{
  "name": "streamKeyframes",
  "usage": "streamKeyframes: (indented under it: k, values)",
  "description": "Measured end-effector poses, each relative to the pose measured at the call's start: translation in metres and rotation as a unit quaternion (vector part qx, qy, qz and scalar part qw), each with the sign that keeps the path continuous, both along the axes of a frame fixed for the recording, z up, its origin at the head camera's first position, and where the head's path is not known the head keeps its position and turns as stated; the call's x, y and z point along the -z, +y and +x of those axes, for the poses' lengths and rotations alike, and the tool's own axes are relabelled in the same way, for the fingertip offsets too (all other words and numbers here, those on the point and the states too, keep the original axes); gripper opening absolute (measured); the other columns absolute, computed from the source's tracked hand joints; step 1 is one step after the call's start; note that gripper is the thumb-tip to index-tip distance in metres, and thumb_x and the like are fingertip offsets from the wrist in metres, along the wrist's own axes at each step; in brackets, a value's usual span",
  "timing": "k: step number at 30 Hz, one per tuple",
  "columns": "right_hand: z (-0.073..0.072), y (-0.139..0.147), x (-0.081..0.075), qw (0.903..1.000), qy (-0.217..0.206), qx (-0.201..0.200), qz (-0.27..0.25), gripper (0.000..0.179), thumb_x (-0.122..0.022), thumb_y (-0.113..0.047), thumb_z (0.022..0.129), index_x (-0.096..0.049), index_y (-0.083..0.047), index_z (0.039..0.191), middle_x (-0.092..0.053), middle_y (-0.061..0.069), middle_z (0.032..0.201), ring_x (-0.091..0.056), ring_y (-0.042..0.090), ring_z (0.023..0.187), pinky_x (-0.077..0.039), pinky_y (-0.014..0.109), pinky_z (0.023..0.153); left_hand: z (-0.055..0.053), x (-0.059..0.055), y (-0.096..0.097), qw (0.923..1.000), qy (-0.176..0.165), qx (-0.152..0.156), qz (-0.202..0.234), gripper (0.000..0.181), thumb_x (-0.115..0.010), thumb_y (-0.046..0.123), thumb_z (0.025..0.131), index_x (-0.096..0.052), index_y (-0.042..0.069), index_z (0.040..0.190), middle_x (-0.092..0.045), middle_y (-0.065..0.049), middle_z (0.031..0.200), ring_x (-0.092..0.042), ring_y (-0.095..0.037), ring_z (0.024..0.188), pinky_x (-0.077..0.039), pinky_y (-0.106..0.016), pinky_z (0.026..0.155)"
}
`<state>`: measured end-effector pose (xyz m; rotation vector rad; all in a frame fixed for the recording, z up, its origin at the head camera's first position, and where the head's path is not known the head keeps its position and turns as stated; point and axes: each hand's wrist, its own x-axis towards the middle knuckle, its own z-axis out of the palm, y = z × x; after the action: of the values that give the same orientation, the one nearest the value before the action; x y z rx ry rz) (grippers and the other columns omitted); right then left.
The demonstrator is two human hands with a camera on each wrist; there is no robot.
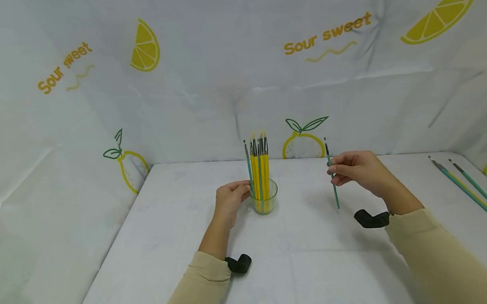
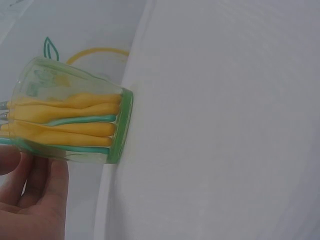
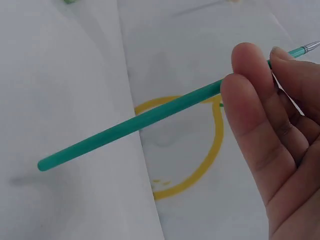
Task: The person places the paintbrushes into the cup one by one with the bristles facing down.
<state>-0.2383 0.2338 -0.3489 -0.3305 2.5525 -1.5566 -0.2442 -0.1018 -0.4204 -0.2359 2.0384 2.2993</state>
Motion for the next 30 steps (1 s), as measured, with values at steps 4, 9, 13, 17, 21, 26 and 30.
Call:
streamKeyframes:
  k: [4,9,13,17,21,26,30]
  values:
    - [-0.004,-0.019,0.003,0.9995,0.010,0.008,-0.027,0.038,-0.067,-0.025,0.095,-0.060,0.007,0.113,-0.070,0.002,0.093,-0.072,0.015,0.078,-0.062,0.029,0.077,0.000,0.001,0.000,1.0000,0.000,0.000,-0.001,0.020,-0.060,0.005,0.094,-0.070,-0.005,0.109,-0.066,-0.016,0.121,-0.068,-0.022,0.107,-0.057,-0.030,0.093]
    - [-0.009,-0.039,0.007,0.9977,0.045,0.026,-0.044,0.038,-0.068,-0.031,0.093,-0.063,0.003,0.109,-0.069,0.002,0.093,-0.070,0.018,0.078,-0.062,0.028,0.076,0.000,0.001,0.000,1.0000,-0.003,-0.002,0.001,0.020,-0.061,0.005,0.093,-0.071,-0.005,0.108,-0.067,-0.015,0.120,-0.068,-0.021,0.106,-0.058,-0.029,0.092]
    - [-0.013,-0.052,0.010,0.9959,0.071,0.039,-0.040,0.037,-0.067,-0.035,0.093,-0.065,-0.001,0.107,-0.069,0.004,0.094,-0.068,0.024,0.084,-0.059,0.023,0.077,0.000,0.001,0.000,1.0000,0.000,-0.001,0.002,0.020,-0.061,0.005,0.093,-0.071,-0.005,0.107,-0.067,-0.016,0.120,-0.068,-0.021,0.104,-0.058,-0.029,0.092]
    - [-0.016,-0.065,0.010,0.9930,0.091,0.049,-0.057,0.037,-0.068,-0.033,0.094,-0.066,0.000,0.107,-0.069,0.003,0.092,-0.067,0.021,0.085,-0.058,0.020,0.079,0.000,0.001,0.000,1.0000,0.004,-0.001,0.002,0.020,-0.061,0.005,0.094,-0.071,-0.005,0.107,-0.067,-0.016,0.120,-0.069,-0.021,0.104,-0.058,-0.030,0.092]
    - [-0.019,-0.077,0.007,0.9866,0.104,0.062,-0.109,0.035,-0.069,-0.029,0.093,-0.065,0.003,0.107,-0.069,0.005,0.093,-0.067,0.014,0.080,-0.060,0.022,0.078,0.000,0.002,0.000,1.0000,0.007,-0.001,0.002,0.020,-0.060,0.005,0.094,-0.071,-0.006,0.107,-0.067,-0.016,0.120,-0.069,-0.021,0.105,-0.058,-0.030,0.092]
    - [-0.019,-0.092,-0.006,0.9742,0.120,0.077,-0.175,0.032,-0.070,-0.024,0.092,-0.064,0.003,0.107,-0.069,0.003,0.091,-0.068,0.012,0.076,-0.061,0.022,0.076,0.000,0.003,0.000,1.0000,0.007,0.001,0.002,0.020,-0.061,0.005,0.093,-0.071,-0.006,0.107,-0.067,-0.016,0.119,-0.068,-0.021,0.104,-0.058,-0.029,0.092]
    - [-0.021,-0.103,-0.015,0.9666,0.139,0.071,-0.203,0.029,-0.069,-0.020,0.092,-0.065,0.004,0.109,-0.069,-0.002,0.091,-0.069,0.010,0.077,-0.061,0.022,0.077,0.000,0.003,0.000,0.9999,0.010,0.003,0.002,0.020,-0.060,0.004,0.094,-0.070,-0.006,0.108,-0.067,-0.017,0.119,-0.068,-0.021,0.105,-0.058,-0.030,0.092]
